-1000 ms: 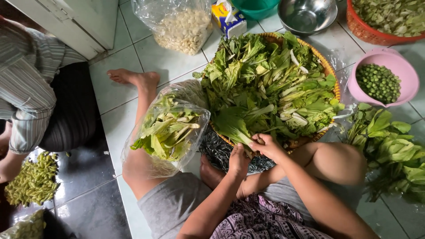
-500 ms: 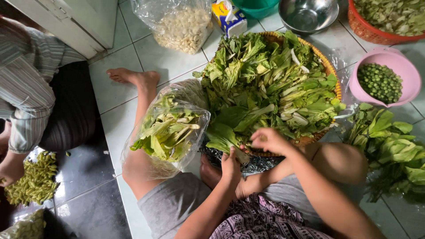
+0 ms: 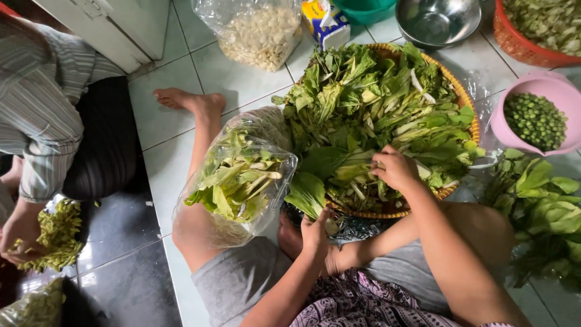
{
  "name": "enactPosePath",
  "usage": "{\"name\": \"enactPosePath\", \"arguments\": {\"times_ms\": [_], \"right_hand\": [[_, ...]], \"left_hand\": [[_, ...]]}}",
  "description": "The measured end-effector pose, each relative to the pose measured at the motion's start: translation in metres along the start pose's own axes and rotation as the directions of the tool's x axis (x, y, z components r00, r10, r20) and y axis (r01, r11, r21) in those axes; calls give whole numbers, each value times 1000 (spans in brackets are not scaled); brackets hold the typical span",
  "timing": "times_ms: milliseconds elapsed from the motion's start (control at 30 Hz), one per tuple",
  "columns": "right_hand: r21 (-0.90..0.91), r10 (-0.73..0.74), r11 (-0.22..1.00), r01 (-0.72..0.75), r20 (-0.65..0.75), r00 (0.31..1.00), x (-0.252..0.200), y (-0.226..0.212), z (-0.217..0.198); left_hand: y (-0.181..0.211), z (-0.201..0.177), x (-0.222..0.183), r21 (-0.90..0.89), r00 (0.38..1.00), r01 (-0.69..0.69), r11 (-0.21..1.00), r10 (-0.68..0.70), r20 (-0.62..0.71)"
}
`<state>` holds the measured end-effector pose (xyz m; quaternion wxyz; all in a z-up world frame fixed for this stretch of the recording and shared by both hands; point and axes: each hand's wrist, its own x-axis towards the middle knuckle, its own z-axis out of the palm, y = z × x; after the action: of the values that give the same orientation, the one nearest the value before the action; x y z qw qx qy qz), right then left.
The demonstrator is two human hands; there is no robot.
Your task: Picking and sorting green leafy vegetables from a large basket into a plastic bag while sitting on the floor.
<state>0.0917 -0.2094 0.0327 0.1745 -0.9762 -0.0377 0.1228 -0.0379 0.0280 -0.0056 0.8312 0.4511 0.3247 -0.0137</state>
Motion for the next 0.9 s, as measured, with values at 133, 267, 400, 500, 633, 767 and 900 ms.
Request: {"name": "enactPosePath", "arguments": {"times_ms": [133,267,400,500,633,767,900], "right_hand": [[-58,54,997,-44,188,981,-26,-21,-24],[221,52,970,-102,222,974,-24,-31,-38],[442,76,894,-80,26,997,-13,-29,-24],[843,41,535,59,-96,995,-38,-53,-15],[898,-20,436,58,-55,998,-52,-62,13],[921,34,389,-35,23,999,-59,-77,21],[870,116,493,-6,-59,991,-52,-73,24]], "left_hand": [[13,4,-11,42,999,7,999,-4,-49],[13,6,0,-25,998,64,998,-64,-27],[35,22,-2,-280,940,295,914,-225,254],[0,7,34,-387,814,538,749,-343,470],[22,12,29,-249,648,688,682,-423,633],[23,23,18,-220,730,581,784,-382,567],[45,30,-1,-214,794,511,833,-361,489]]}}
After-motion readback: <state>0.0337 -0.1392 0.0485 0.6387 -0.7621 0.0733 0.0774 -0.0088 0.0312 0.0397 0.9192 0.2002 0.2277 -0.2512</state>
